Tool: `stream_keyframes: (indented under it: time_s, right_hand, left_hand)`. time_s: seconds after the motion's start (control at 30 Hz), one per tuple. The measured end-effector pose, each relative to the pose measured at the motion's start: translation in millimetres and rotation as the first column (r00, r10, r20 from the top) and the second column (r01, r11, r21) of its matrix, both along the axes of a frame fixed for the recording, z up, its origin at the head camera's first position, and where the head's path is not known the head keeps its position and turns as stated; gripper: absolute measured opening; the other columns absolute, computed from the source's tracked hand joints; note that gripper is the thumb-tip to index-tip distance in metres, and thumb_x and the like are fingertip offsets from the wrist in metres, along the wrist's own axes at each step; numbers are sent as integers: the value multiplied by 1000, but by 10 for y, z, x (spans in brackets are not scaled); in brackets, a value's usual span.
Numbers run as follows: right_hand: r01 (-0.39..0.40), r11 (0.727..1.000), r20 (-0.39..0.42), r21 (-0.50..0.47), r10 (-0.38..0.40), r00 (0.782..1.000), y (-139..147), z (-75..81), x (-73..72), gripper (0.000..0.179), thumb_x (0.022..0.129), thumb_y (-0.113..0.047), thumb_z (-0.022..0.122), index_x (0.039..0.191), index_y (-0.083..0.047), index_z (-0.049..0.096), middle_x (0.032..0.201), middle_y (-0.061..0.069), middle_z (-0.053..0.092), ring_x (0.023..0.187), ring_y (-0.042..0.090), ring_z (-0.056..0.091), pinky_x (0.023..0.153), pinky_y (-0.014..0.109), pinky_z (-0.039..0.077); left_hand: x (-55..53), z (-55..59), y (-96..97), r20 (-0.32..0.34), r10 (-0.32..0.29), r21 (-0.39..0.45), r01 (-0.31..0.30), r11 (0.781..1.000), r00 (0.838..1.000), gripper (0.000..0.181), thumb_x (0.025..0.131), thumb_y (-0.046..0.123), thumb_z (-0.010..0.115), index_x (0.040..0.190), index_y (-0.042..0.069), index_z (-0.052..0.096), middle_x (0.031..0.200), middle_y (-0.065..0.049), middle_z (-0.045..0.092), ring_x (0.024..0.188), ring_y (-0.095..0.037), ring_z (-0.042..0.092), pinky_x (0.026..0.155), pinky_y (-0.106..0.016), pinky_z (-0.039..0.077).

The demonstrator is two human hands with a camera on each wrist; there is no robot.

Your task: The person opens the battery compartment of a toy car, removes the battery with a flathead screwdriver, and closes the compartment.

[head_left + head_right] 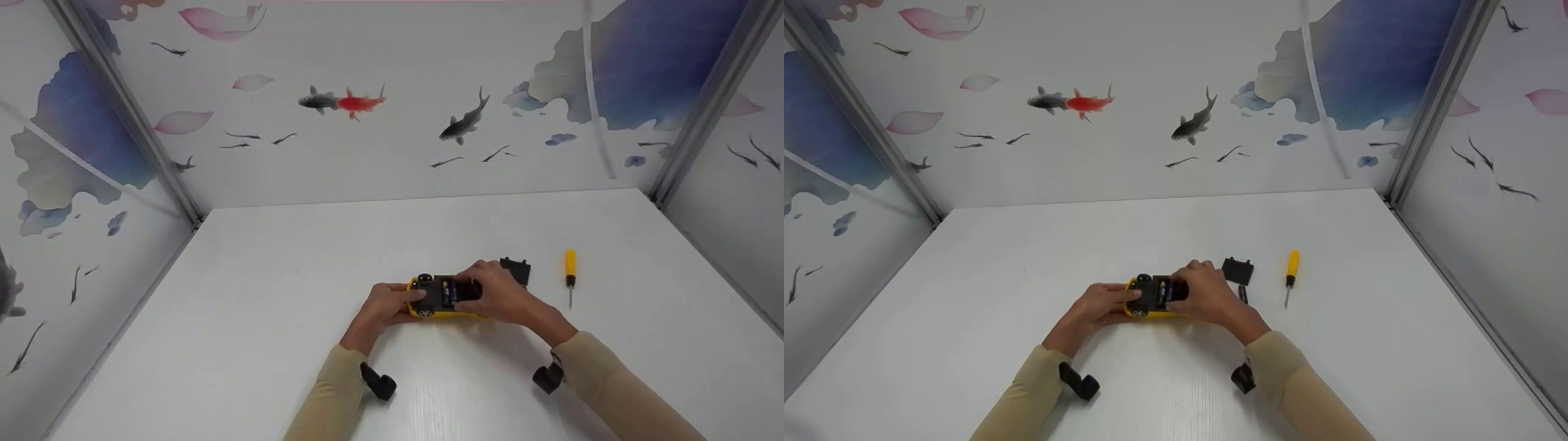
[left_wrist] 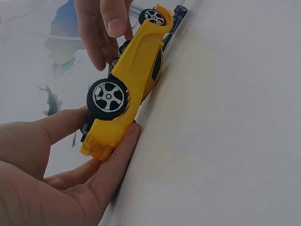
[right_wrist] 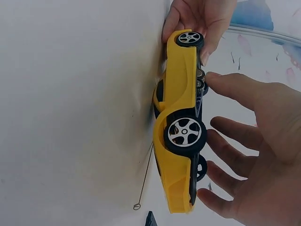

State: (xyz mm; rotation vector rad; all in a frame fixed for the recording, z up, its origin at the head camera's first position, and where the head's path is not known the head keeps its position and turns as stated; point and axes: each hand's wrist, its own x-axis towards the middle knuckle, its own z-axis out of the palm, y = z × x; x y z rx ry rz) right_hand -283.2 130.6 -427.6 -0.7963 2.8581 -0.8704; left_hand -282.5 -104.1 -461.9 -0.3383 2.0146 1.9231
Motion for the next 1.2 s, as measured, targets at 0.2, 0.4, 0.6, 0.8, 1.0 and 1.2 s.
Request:
stream_keyframes:
  time_s: [0.2,0.4,0.6,0.8,1.0,1.2]
  right_hand:
    - [-14,998,-51,66,18,999,-47,-29,-6,48,83,-27,81,124,-5,69,119,14,64,112,33,52,96,59,44]
    - [-11,995,-27,96,13,1000,-63,-10,-19,48,84,-28,80,125,-4,68,119,15,64,112,34,53,96,58,44]
    - [-3,995,28,103,0,1000,-81,20,-45,48,86,-27,80,125,-4,67,118,15,62,112,33,53,97,57,45]
    - [-12,998,92,59,7,996,-75,45,-97,44,85,-25,81,121,-4,67,114,12,62,110,30,53,95,53,49]
    - [-35,999,124,40,30,992,-58,47,-140,42,87,-26,79,121,-4,67,115,13,60,110,29,53,93,50,51]
    - [-73,996,104,51,67,992,-59,37,-170,39,88,-25,76,119,-3,68,112,13,61,106,27,54,91,48,50]
  left_hand:
    - [9,-17,-1,1,2,-12,-2,1000,1000,55,89,18,76,136,-5,57,125,-21,67,106,-28,71,88,-37,61]
    - [-8,-41,-2,-5,-5,-23,5,1000,1000,57,90,19,76,137,-5,56,126,-21,67,107,-28,71,89,-37,60]
    - [-12,-30,-10,-3,-15,-19,15,1000,1000,58,90,19,76,139,-4,55,126,-21,66,106,-27,71,88,-37,61]
    - [-19,-37,-11,-2,-20,-7,20,1000,1000,59,90,19,76,140,-4,53,127,-21,66,109,-29,70,89,-38,60]
    - [-22,-31,-9,-7,-24,-13,24,1000,1000,60,90,20,76,140,-5,53,128,-21,65,111,-30,70,89,-38,60]
    - [-22,-16,-17,16,-13,-2,13,1000,1000,56,90,18,76,138,-4,56,129,-23,65,112,-31,69,89,-38,60]
